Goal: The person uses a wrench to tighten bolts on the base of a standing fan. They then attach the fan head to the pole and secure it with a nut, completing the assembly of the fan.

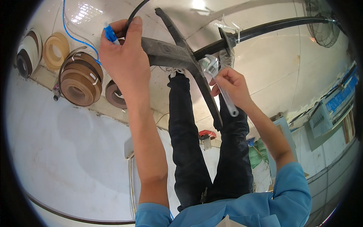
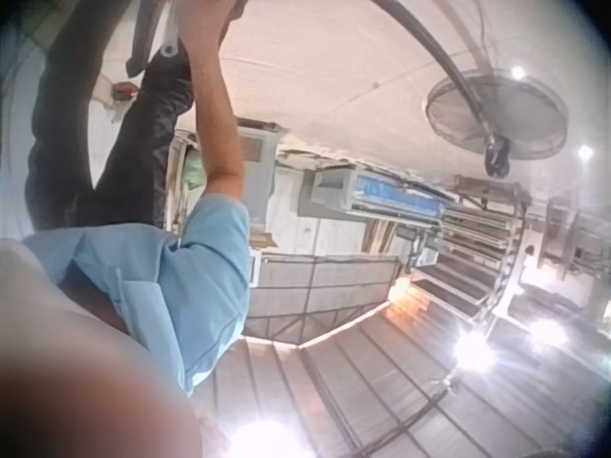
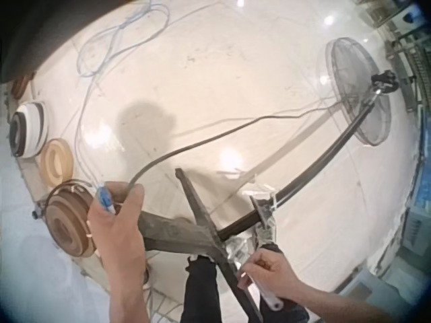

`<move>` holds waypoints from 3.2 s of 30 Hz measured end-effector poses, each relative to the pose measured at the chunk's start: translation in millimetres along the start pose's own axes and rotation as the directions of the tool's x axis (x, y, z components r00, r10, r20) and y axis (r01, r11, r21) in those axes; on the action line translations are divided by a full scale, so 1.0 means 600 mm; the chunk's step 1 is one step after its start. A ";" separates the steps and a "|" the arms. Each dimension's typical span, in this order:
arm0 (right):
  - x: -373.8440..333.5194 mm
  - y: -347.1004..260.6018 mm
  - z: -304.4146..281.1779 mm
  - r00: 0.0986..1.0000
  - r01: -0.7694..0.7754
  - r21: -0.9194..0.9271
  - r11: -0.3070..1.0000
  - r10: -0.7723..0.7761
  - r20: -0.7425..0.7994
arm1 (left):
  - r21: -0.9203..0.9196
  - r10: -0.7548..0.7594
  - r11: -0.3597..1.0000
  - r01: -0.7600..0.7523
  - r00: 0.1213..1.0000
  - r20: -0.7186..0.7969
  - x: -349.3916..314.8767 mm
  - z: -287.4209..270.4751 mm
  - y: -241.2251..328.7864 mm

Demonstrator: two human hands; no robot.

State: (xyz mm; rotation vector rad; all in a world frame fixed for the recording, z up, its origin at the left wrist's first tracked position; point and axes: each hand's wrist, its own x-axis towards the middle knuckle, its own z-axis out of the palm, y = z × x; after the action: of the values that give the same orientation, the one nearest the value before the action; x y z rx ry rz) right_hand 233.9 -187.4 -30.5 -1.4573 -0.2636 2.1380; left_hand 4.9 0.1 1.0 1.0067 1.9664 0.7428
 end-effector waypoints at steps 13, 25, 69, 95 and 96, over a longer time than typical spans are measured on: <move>0.044 0.025 0.017 0.934 -0.094 -0.143 0.985 0.038 -0.356 | 0.017 -0.012 1.000 0.012 1.000 0.011 -0.001 -0.003 0.001; 0.051 0.023 0.021 0.914 -0.058 -0.508 0.859 -0.159 -0.374 | 0.003 0.032 0.999 -0.032 0.999 0.017 0.003 -0.004 -0.005; 0.280 -0.174 0.106 0.771 -0.254 -0.919 0.301 0.637 -0.004 | -0.027 0.018 0.999 -0.019 0.999 -0.030 0.001 0.002 -0.006; 0.118 -0.030 -0.017 0.962 0.168 -0.628 0.759 -0.266 -0.063 | -0.036 -0.022 0.999 0.021 1.000 -0.021 -0.003 -0.002 -0.006; 0.108 -0.024 -0.014 0.952 0.178 -0.665 0.725 -0.297 -0.070 | -0.031 -0.019 0.999 0.018 0.999 -0.031 -0.002 -0.001 -0.006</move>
State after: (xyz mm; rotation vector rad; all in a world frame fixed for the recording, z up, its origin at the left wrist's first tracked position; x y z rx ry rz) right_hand 228.6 -142.2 -79.6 -1.8415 -1.1714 1.7560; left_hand 3.2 -2.8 -1.1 0.9627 1.9830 0.7806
